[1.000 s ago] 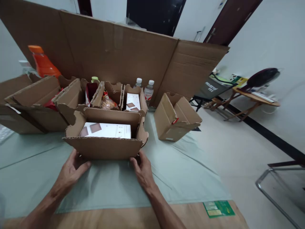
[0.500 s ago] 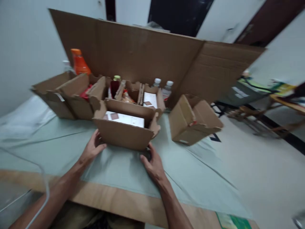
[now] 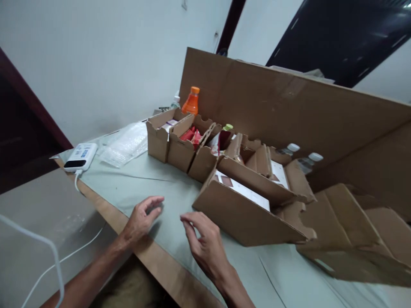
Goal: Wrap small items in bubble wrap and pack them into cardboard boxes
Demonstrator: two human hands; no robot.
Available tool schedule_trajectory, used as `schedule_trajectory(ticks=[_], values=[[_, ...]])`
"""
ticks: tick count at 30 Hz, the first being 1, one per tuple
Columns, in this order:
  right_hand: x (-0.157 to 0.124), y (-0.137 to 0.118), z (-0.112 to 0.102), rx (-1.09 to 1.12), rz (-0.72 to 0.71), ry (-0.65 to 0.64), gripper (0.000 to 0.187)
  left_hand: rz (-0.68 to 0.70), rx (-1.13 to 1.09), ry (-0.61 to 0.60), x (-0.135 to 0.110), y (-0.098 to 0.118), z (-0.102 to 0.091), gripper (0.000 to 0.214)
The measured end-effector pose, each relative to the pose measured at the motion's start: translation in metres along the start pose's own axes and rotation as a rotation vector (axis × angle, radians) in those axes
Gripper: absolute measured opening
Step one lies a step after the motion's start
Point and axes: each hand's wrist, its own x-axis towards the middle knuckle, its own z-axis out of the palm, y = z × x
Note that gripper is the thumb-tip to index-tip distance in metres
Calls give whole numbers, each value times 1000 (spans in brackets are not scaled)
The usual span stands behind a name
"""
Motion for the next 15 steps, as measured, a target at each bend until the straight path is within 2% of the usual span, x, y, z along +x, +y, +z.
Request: schedule_trajectory(ticks=[3, 7, 9, 11, 14, 15], values=[[74, -2, 47, 14, -117, -139, 23, 51, -29, -30, -5, -5, 2, 32], [174, -3, 117, -180, -107, -337, 23, 69, -49, -50, -7, -7, 2, 35], [213, -11, 151, -257, -119, -416, 21, 65, -55, -46, -6, -9, 3, 35], [238, -23, 185, -293, -161, -468, 21, 71, -71, -45, -5, -13, 5, 37], [252, -38, 229, -464, -218, -488, 55, 68, -109, -45, -5, -18, 9, 41], [254, -40, 241, -536, -225, -480, 61, 61, -120, -45, -5, -19, 10, 42]])
